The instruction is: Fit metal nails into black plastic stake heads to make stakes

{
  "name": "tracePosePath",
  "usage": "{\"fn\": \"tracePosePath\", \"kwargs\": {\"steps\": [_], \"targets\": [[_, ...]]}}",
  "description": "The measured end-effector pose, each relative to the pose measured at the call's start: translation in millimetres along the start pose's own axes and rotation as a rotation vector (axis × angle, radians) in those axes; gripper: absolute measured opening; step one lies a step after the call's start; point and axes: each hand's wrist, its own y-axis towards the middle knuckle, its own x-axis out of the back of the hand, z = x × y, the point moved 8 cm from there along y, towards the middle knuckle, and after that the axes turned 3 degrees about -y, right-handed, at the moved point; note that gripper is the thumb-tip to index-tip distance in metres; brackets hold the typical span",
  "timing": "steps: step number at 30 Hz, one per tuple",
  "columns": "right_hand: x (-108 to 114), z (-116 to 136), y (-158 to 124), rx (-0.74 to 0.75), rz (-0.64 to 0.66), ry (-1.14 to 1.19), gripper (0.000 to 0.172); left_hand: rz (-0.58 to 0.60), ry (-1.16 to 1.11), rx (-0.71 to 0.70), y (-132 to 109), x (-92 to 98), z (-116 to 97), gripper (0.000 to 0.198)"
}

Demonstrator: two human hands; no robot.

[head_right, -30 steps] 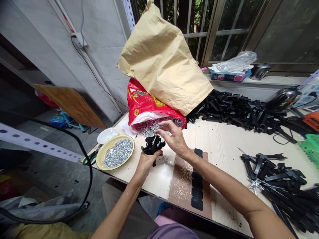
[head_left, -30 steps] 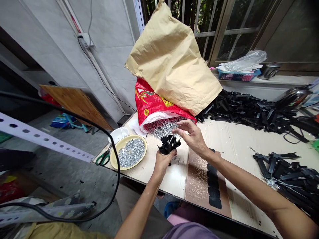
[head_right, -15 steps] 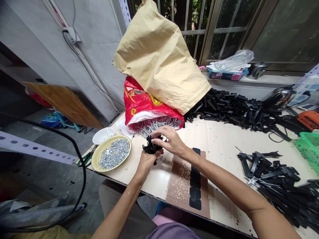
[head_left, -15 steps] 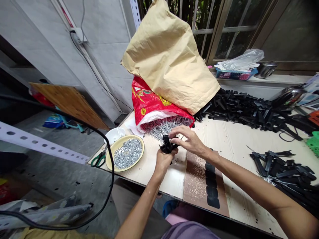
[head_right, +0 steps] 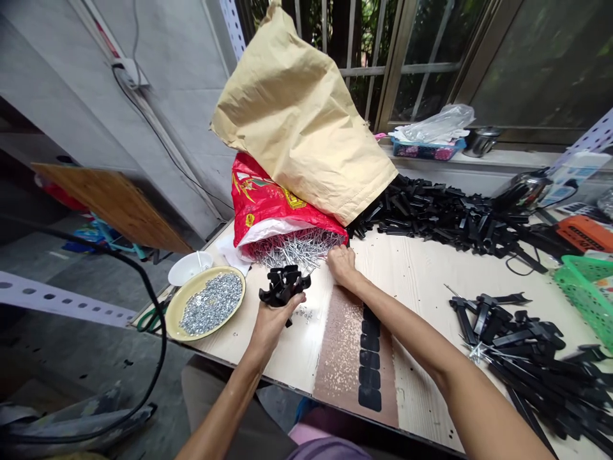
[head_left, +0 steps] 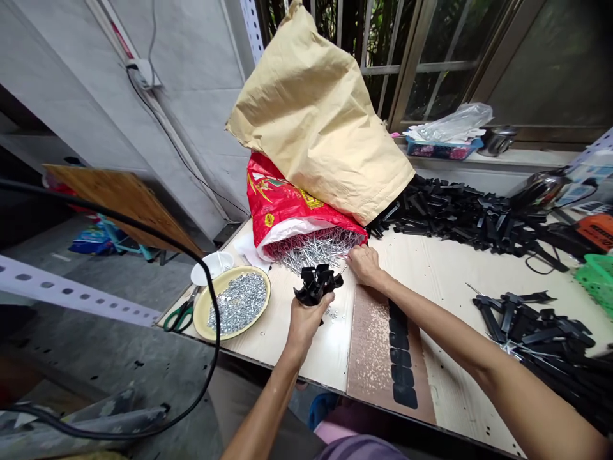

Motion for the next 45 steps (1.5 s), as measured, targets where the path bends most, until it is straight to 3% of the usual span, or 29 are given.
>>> {"fn": "tracePosePath", "kwargs": {"steps": [7, 14, 20, 23, 26, 27, 30, 32, 36, 45], "targets": [[-2, 0, 6, 0.084, 0.068, -0.091, 0.026, -0.074, 0.092, -0.049, 3, 5.3, 5, 0.033], [1, 12, -3, 0.103, 0.08, -0.126, 0.036, -0.134, 0.257, -0.273, -18, 1.5, -27, 0.026], [5, 18, -6, 0.03, 0.071, -0.133, 0.026, -0.102, 0.084, -0.067, -8, 14.1, -13, 0.031], [28, 3, -13, -0.034, 0.033, -0.135, 0.025, -0.109, 0.07, -0.055, -2, 22.6, -8, 0.031], [73, -14, -27, -0.049, -0.062, -0.116, 0.027, -0.117, 0.148, -0.061, 5, 25.5, -5, 0.03], [93, -15, -34, -0.014, -0.128, -0.079, 0.028, -0.119, 0.193, -0.063, 7, 24.6, -5, 0.03], [158, 4, -65, 0.278, -0.428, 0.156, 0.027, -0.126, 0.334, -0.097, 11, 17.0, -10, 0.024], [182, 24, -85, 0.441, -0.528, 0.167, 0.023, -0.127, 0.418, -0.139, 11, 9.8, -17, 0.023], [189, 58, -104, 0.607, -0.536, -0.007, 0.022, -0.099, 0.478, -0.201, 5, -2.4, -26, 0.021], [201, 81, -119, 0.809, -0.474, -0.164, 0.022, -0.026, 0.607, -0.272, -4, -21.3, -42, 0.023]]}}
